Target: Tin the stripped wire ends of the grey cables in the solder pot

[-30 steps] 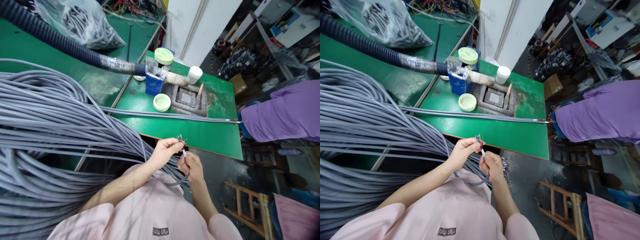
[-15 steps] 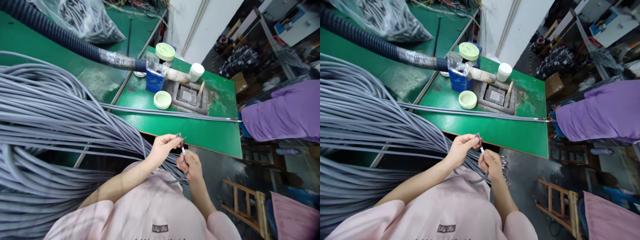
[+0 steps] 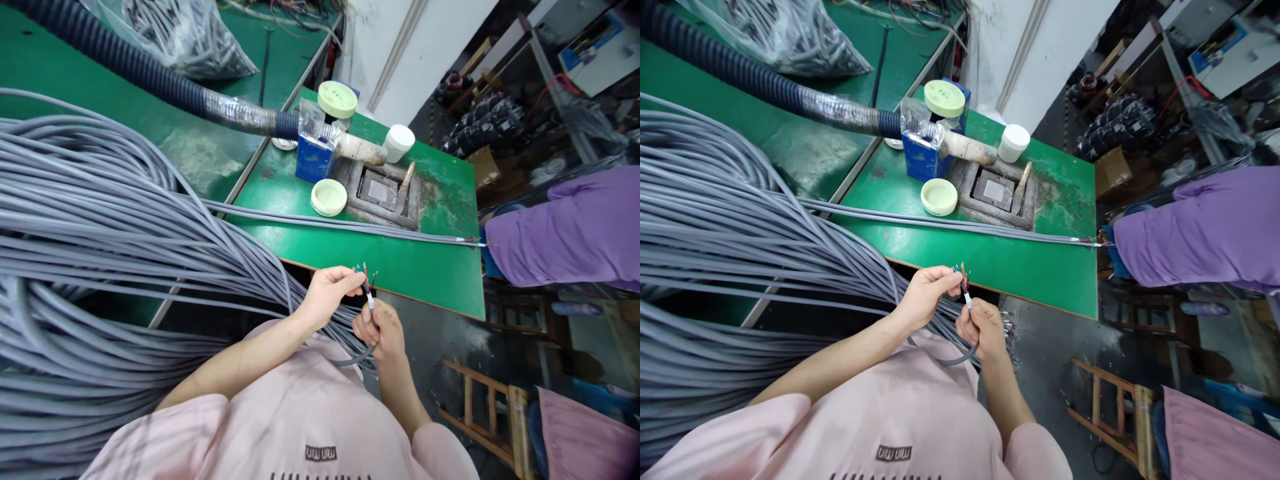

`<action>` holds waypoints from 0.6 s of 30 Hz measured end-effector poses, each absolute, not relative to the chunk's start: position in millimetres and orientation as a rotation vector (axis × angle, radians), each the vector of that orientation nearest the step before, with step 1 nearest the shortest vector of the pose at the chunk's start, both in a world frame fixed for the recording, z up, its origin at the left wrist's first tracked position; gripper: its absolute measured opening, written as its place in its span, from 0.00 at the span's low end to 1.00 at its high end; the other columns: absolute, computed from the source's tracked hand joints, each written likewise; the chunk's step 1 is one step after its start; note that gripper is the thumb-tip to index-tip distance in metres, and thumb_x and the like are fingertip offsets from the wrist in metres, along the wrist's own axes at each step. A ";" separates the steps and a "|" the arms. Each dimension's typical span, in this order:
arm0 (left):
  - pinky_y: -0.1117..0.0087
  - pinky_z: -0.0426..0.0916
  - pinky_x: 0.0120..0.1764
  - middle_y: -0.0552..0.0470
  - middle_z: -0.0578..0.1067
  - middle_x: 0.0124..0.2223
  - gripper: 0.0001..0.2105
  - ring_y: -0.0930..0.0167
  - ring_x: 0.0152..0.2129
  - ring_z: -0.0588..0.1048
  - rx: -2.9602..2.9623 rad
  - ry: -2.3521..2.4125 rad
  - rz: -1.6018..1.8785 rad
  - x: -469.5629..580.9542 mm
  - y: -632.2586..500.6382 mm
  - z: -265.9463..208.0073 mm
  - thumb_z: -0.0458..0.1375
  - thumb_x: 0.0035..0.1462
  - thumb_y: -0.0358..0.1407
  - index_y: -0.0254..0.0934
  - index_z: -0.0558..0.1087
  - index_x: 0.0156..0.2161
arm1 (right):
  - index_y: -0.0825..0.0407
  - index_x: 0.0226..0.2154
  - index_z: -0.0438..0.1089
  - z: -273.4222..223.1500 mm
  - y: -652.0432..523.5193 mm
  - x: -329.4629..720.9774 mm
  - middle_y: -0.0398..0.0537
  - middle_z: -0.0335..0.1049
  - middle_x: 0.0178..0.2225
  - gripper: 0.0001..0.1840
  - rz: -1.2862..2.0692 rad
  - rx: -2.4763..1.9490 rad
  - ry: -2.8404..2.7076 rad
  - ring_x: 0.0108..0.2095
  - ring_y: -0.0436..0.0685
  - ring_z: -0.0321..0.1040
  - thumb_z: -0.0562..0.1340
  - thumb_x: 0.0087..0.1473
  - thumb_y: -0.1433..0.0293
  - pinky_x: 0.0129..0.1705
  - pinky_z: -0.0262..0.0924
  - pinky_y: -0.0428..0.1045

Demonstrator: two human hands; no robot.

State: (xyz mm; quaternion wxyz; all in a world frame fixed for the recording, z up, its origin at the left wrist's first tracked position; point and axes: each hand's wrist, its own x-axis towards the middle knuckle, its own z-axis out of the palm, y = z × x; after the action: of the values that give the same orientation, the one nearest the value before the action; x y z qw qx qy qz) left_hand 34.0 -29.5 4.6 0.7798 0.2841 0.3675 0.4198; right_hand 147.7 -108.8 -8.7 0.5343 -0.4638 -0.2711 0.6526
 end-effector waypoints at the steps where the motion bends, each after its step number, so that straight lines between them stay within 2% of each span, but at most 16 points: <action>1: 0.74 0.63 0.27 0.55 0.72 0.19 0.15 0.78 0.19 0.67 0.614 0.798 0.906 34.0 -29.5 4.7 0.68 0.39 0.44 0.34 0.72 0.18 | 0.51 0.19 0.63 -8.8 -108.8 147.8 0.30 0.42 0.07 0.23 1.553 -1.119 -0.650 0.09 0.43 0.38 0.63 0.47 0.49 0.15 0.39 0.43; 18: 0.74 0.64 0.27 0.55 0.72 0.18 0.14 0.77 0.18 0.67 0.634 0.805 0.911 35.4 -31.2 2.2 0.68 0.38 0.44 0.34 0.73 0.20 | 0.51 0.19 0.62 -13.2 -109.3 148.7 0.30 0.43 0.07 0.23 1.535 -1.126 -0.647 0.09 0.43 0.38 0.63 0.47 0.49 0.15 0.40 0.43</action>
State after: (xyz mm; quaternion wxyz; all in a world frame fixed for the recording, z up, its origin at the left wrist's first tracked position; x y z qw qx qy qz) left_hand 35.4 -31.2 2.2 0.7742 0.2926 0.3717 0.4206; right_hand 148.7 -109.3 -13.2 0.5357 -0.4729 -0.2715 0.6447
